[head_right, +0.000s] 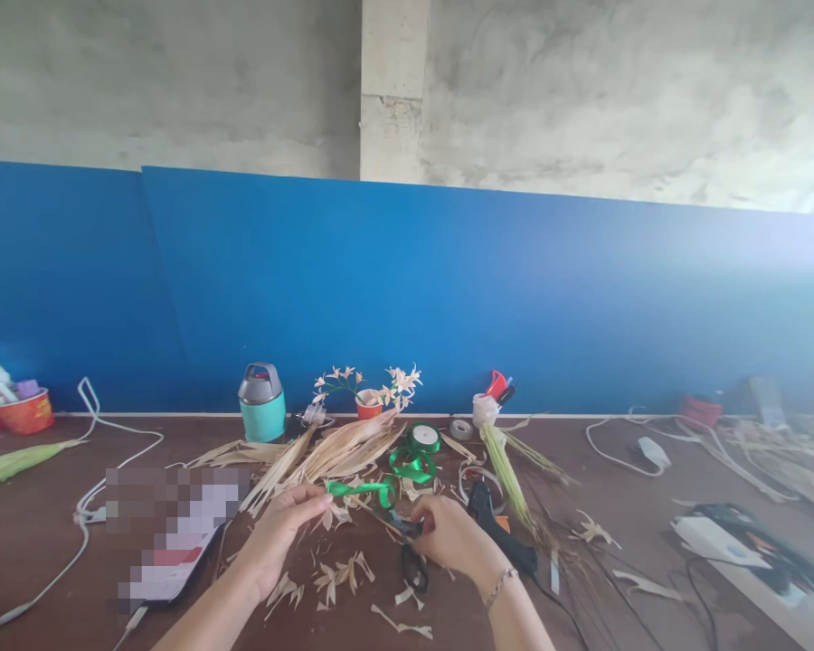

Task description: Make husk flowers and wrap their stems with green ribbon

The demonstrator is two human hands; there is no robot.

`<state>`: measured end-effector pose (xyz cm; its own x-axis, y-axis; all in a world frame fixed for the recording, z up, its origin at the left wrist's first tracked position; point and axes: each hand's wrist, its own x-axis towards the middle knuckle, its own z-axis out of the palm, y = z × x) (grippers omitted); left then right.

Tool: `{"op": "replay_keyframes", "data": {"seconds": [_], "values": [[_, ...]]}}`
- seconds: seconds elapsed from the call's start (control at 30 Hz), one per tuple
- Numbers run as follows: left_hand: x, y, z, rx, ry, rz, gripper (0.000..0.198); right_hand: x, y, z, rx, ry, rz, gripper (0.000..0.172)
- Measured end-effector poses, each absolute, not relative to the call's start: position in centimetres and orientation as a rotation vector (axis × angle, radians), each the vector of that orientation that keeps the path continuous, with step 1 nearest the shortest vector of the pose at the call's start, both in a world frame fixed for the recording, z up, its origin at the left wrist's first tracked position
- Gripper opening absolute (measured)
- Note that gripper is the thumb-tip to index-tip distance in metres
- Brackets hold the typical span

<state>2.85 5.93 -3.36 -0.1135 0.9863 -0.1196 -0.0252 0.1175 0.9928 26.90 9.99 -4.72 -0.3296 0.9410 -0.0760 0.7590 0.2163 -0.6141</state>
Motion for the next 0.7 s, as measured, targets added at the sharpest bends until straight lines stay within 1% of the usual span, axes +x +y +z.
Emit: {"op": "replay_keyframes", "data": {"seconds": [0.03, 0.07, 0.13, 0.2, 0.23, 0.27, 0.37, 0.4, 0.47, 0.57, 0.7], "values": [[2.9, 5.9, -3.3, 1.052, 1.33, 1.21, 0.018, 26.5, 9.8, -4.3, -1.524, -2.134, 0.787, 0.011], [3.0, 5.9, -3.4, 1.056, 1.327, 1.21, 0.019, 25.9, 9.5, -3.7, -1.451, -2.086, 0.736, 0.009], [3.1, 5.9, -3.5, 1.078, 1.317, 1.214, 0.021, 24.2, 8.5, -2.4, -1.306, -1.972, 0.621, 0.018], [3.2, 6.0, -3.8, 1.118, 1.299, 1.225, 0.023, 22.2, 7.5, -1.5, -1.173, -1.948, 0.514, 0.023], [3.2, 6.0, -3.9, 1.145, 1.288, 1.229, 0.023, 21.2, 7.2, -1.2, -1.108, -1.965, 0.515, 0.024], [3.2, 6.0, -3.9, 1.171, 1.28, 1.226, 0.022, 20.3, 6.9, -1.1, -1.066, -1.985, 0.544, 0.026], [3.4, 6.0, -3.9, 1.241, 1.29, 1.196, 0.021, 18.5, 7.1, -1.7, -1.062, -2.013, 0.699, 0.04], [3.5, 6.0, -3.8, 1.267, 1.297, 1.183, 0.021, 18.1, 7.3, -2.0, -1.079, -2.007, 0.754, 0.042], [3.5, 6.0, -3.7, 1.329, 1.314, 1.163, 0.021, 17.8, 7.8, -2.6, -1.085, -1.981, 0.819, 0.035], [3.4, 5.9, -3.7, 1.423, 1.335, 1.166, 0.018, 17.8, 8.3, -3.2, -1.051, -1.933, 0.799, 0.022], [3.4, 5.7, -3.5, 1.443, 1.381, 1.167, 0.018, 18.3, 8.7, -3.6, -1.083, -1.828, 0.926, 0.018]]}}
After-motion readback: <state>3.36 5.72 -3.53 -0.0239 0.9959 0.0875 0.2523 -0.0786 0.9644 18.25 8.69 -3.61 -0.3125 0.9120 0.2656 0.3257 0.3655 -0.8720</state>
